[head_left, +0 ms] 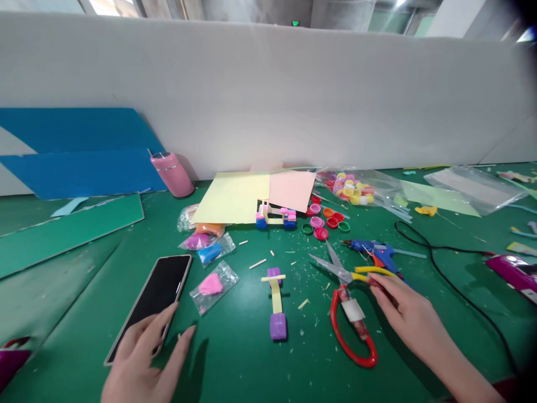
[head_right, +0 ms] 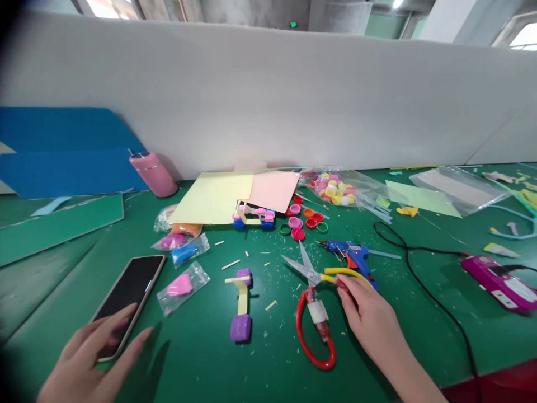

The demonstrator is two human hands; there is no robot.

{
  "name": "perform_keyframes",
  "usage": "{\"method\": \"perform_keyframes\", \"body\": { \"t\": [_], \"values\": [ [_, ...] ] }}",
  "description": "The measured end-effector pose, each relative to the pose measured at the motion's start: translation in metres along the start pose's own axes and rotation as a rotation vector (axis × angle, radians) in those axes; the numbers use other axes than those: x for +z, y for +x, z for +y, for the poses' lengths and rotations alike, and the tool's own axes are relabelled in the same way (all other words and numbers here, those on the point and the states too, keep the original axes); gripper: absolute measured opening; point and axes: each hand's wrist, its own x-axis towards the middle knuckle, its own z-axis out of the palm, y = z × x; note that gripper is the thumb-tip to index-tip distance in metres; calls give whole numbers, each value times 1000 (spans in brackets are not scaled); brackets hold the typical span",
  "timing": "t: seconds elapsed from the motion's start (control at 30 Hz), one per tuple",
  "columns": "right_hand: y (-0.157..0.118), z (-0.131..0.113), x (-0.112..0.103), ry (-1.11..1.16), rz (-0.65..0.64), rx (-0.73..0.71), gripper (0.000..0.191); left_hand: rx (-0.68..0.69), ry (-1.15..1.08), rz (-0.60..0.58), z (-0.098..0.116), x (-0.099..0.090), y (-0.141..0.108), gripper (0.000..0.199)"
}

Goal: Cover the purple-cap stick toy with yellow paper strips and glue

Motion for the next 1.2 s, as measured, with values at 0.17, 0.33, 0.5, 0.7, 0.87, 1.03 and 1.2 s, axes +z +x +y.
{"method": "perform_keyframes", "body": {
  "t": [0.17, 0.33, 0.5, 0.7, 0.87, 1.03, 1.2],
  "values": [
    [8, 6, 6, -67, -23, 10, 31, 450, -87, 0, 44, 23, 13, 20],
    [19, -19, -3, -57, 71, -48, 31, 726, 33, 37, 71, 47, 30, 17],
    [41, -91, 0, 386, -98, -139, 22, 808, 67, -8, 77, 57, 42, 17],
    [68, -136, 17, 454, -255, -171, 22, 892, 82, -32, 68, 63, 47, 19],
    [72, -139, 24, 486, -312, -128, 19, 960, 64, -81, 62, 65, 47, 26],
    [70, -140, 27, 517, -342, -93, 20, 1049, 122, -89, 59, 68, 47, 26],
    [71, -139, 29, 544, -336, -77, 20, 1126, 121, -101, 57, 71, 49, 25]
  ]
}}
